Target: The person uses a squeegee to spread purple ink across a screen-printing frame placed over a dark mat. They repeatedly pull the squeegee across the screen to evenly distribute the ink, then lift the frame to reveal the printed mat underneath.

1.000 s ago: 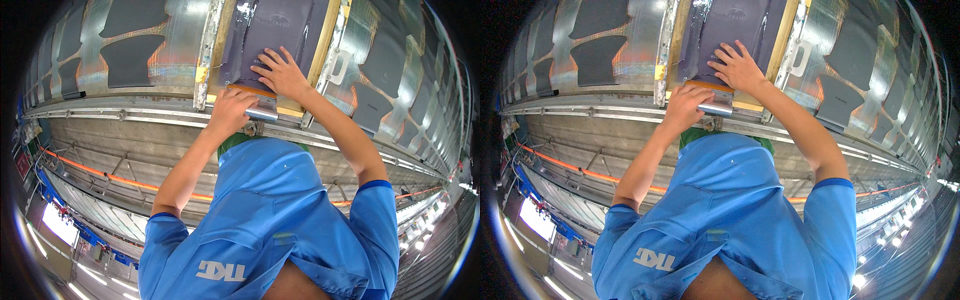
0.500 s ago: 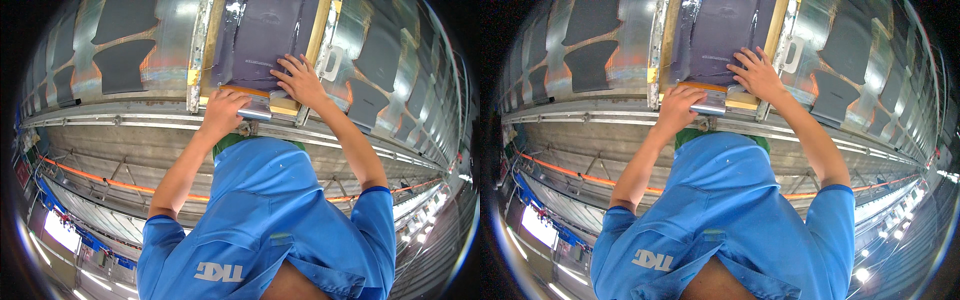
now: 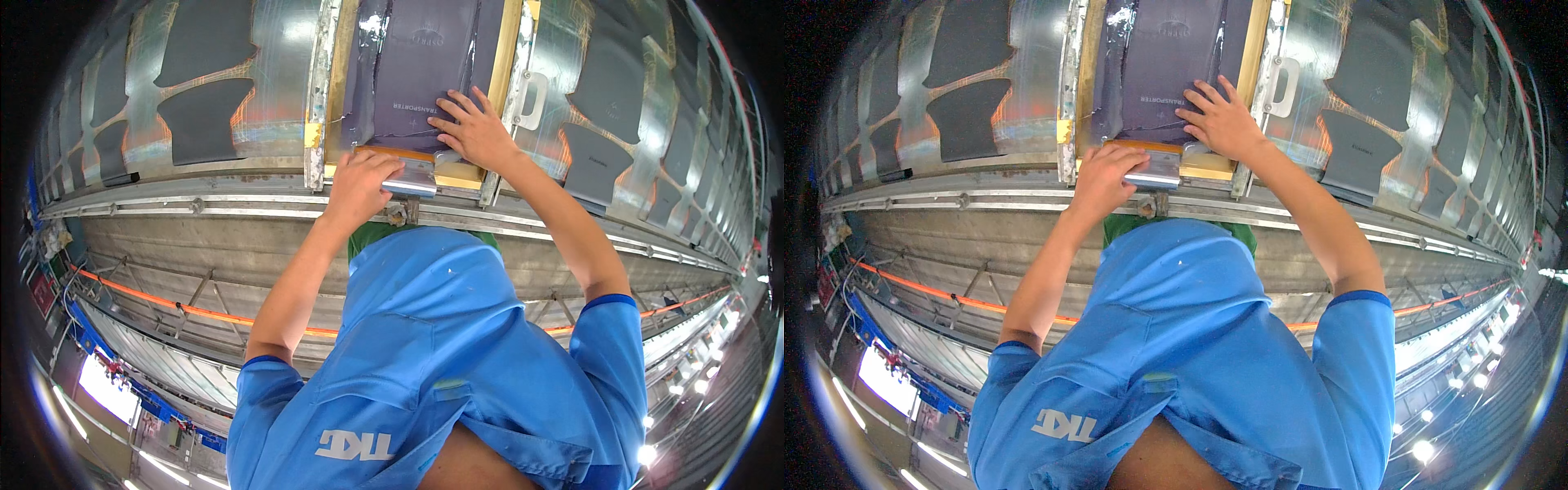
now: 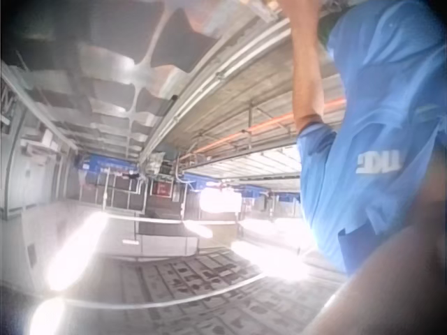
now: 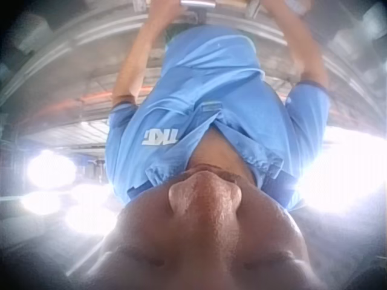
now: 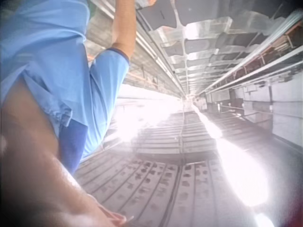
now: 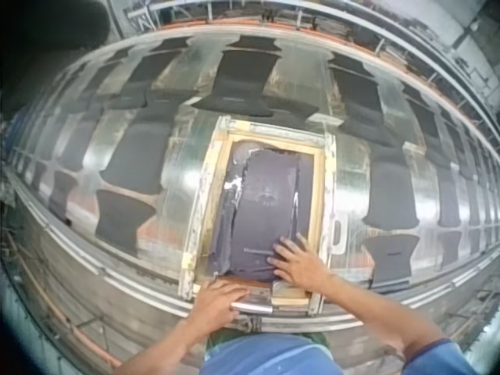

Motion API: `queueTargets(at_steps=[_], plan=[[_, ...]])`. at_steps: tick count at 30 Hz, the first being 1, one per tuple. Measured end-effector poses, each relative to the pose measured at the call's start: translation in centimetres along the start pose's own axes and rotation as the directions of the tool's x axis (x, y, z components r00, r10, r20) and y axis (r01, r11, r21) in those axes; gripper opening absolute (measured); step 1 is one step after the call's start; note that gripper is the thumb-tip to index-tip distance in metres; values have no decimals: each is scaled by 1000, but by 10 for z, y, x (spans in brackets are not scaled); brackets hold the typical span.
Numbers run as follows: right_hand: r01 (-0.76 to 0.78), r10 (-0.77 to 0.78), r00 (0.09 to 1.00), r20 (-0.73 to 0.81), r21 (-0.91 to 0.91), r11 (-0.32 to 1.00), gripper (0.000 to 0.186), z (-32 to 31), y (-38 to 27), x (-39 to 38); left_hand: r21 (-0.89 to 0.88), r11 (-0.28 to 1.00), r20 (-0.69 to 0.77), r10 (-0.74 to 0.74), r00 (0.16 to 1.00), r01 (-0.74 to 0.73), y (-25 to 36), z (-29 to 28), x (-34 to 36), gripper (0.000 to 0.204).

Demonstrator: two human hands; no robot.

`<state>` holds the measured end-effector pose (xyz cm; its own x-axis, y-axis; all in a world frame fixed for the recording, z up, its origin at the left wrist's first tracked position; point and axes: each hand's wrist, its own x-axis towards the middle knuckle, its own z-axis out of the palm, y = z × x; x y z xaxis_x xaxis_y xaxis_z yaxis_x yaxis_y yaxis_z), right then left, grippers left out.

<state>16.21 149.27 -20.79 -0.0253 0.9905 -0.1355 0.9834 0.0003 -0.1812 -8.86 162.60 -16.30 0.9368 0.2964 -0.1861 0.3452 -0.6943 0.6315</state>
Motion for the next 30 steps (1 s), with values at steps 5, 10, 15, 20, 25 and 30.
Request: queueTargets(at_steps=[5, 10, 15, 20, 25, 30], plan=[[16, -16, 999, -35, -11, 1000, 36, 2, 0, 1, 18, 1000, -1, -1, 1000, 1, 2, 1, -3, 49], [-9, 19, 992, -124, 80, 997, 31, -5, 3, 0, 38, 999, -26, -9, 1000, 10, 7, 2, 0, 46], [-180, 401, 850, -341, 528, 830, 18, -33, 16, -34, 168, 983, -38, -63, 997, 69, 25, 3, 12, 44], [-337, 769, 433, -471, 706, 623, 15, -20, 37, -150, 249, 954, -11, -170, 985, 167, 47, 4, 30, 44], [-462, 942, 24, -335, 832, 308, 15, 23, 55, -284, 342, 935, -48, -88, 995, 99, 52, 14, 46, 44], [-472, 910, -285, -302, 870, 141, 15, 38, 84, -374, 340, 938, 51, -91, 995, 68, 72, 18, 84, 51]])
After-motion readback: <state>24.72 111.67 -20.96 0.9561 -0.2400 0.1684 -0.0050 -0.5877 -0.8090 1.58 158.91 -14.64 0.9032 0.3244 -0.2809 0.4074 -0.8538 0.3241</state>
